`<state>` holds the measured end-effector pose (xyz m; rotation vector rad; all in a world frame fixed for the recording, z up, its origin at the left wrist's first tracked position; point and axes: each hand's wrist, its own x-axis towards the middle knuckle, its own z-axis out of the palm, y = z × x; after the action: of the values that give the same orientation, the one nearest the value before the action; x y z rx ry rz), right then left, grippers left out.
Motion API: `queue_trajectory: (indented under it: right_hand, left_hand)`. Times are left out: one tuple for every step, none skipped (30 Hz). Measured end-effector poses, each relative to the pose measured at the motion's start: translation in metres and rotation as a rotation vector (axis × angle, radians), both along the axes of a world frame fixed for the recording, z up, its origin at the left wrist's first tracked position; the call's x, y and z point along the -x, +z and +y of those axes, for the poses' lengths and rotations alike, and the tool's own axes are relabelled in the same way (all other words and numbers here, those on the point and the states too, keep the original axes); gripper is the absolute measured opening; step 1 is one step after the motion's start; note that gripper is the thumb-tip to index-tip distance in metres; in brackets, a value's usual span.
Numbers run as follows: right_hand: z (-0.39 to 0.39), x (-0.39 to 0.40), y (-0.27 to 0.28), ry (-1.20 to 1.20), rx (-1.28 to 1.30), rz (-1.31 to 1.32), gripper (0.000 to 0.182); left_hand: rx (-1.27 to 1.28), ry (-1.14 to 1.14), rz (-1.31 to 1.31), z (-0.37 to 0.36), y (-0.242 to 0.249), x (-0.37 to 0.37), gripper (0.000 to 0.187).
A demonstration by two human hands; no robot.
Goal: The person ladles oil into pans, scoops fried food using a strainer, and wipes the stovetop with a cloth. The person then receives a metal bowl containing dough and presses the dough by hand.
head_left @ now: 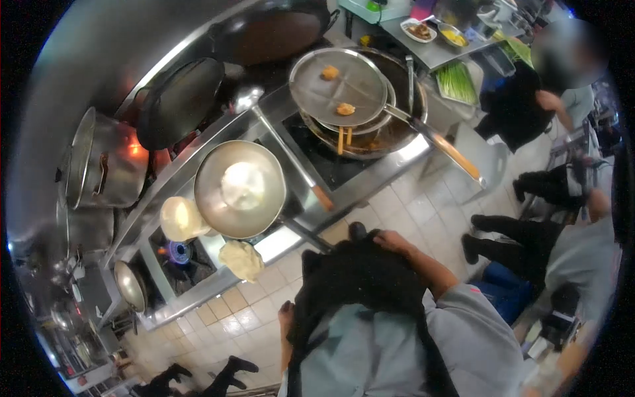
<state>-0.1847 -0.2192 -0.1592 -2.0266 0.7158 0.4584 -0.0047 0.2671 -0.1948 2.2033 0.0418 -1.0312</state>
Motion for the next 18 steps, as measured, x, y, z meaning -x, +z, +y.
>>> queue_trajectory:
  right_hand:
    - [-0.002,-0.001,0.002,0.015,-0.001,0.002,0.035]
    - [-0.001,0.0,0.002,0.019,0.001,0.001,0.035]
    - [0.0,0.002,0.0,-0.019,-0.02,-0.002,0.035]
    - [0.001,0.003,-0.002,-0.052,-0.044,-0.005,0.036]
    - [0.001,0.002,-0.001,-0.03,-0.042,-0.011,0.036]
    - [0.002,0.002,0.0,-0.037,-0.029,-0.009,0.036]
    - [0.002,0.001,0.001,-0.044,-0.016,-0.008,0.036]
    - [0.001,0.001,-0.001,-0.025,-0.016,-0.012,0.036]
    - [0.001,0.002,-0.003,0.015,-0.009,-0.006,0.036]
    - [0.0,0.003,-0.005,0.052,-0.001,0.0,0.037]
    - [0.0,0.005,-0.01,0.061,-0.002,-0.002,0.037]
    - [0.0,0.006,-0.019,0.077,0.012,0.015,0.037]
    - [0.0,0.007,-0.027,0.091,0.026,0.033,0.038]
    - [0.0,0.007,-0.025,0.093,0.026,0.034,0.038]
    - [-0.002,0.007,-0.022,0.064,0.037,0.028,0.037]
    - [-0.004,0.007,-0.019,0.034,0.047,0.023,0.036]
    - [-0.007,0.003,-0.011,0.031,0.046,0.025,0.036]
    - [-0.01,-0.001,-0.002,-0.002,0.045,0.049,0.035]
  left_hand:
    - [-0.005,-0.057,-0.022,0.007,-0.004,0.001,0.044]
    - [-0.009,-0.107,-0.047,0.009,-0.005,0.0,0.044]
    - [-0.005,-0.095,-0.053,0.007,-0.006,-0.002,0.044]
    - [-0.011,-0.083,-0.051,0.007,-0.005,-0.002,0.043]
    - [-0.019,-0.068,-0.047,0.006,-0.001,0.0,0.042]
    - [-0.019,-0.045,-0.052,0.005,0.002,0.0,0.042]
    - [-0.054,-0.03,-0.015,0.002,0.003,-0.001,0.043]
    - [-0.09,-0.017,0.023,-0.003,0.01,-0.004,0.044]
    - [-0.091,0.0,0.02,-0.014,0.025,-0.004,0.044]
    - [-0.056,0.067,0.025,-0.028,0.046,-0.004,0.045]
    - [-0.021,0.132,0.029,-0.033,0.056,-0.003,0.046]
    - [-0.022,0.139,0.028,-0.027,0.045,-0.002,0.046]
    - [-0.022,0.109,0.023,-0.02,0.028,0.0,0.047]
    - [-0.02,0.077,0.018,-0.02,0.024,0.0,0.048]
    - [-0.02,0.078,0.019,-0.018,0.021,0.002,0.048]
    - [-0.009,0.12,0.047,-0.017,0.018,0.005,0.047]
    - [0.001,0.158,0.076,-0.018,0.018,0.008,0.046]
    - [-0.002,0.149,0.082,-0.019,0.02,0.009,0.046]
